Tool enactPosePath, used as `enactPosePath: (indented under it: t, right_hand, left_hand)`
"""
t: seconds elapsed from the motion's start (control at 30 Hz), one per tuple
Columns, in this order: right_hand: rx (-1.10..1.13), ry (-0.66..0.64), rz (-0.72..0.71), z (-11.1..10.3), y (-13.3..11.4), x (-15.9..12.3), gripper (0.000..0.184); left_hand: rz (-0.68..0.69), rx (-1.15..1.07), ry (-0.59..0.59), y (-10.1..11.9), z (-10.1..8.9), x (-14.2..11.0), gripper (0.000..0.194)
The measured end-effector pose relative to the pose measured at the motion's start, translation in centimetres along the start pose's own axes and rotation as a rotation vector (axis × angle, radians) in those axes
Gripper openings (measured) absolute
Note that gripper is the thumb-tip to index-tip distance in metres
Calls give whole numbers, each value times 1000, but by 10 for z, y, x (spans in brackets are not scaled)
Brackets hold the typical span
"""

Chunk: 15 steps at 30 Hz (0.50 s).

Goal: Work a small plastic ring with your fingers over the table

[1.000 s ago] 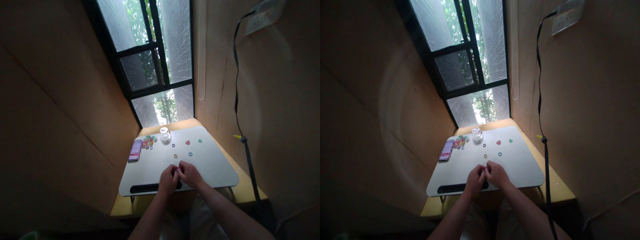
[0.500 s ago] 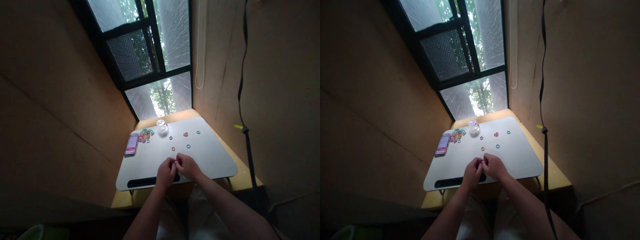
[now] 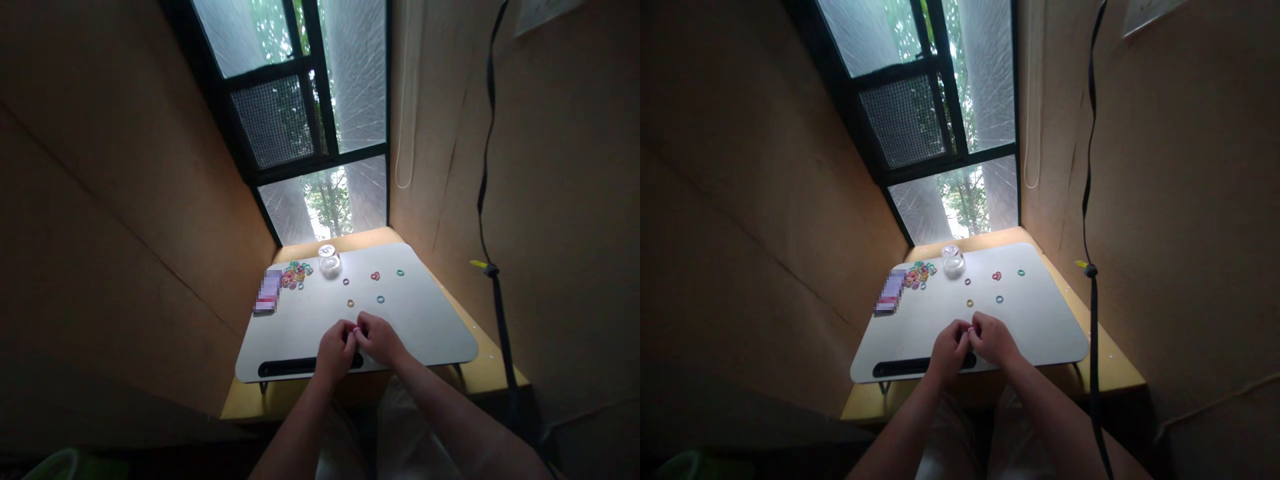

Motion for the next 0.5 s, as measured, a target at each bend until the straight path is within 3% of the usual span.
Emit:
enactPosePath:
  t: [0.5]
  right_hand:
    - [-8, 22, -22, 4, 3, 0, 9]
  left_hand:
    - [9, 10, 26, -9, 3, 0, 16]
Point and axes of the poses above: each hand's wrist, its own x-axis towards the middle knuckle, its own z-axis out of the palm, y = z × x, the point moved 4 cm from there along x, towards the middle knuckle, and after that the axes turned 3 degrees about -z, right-handed, at the moved point
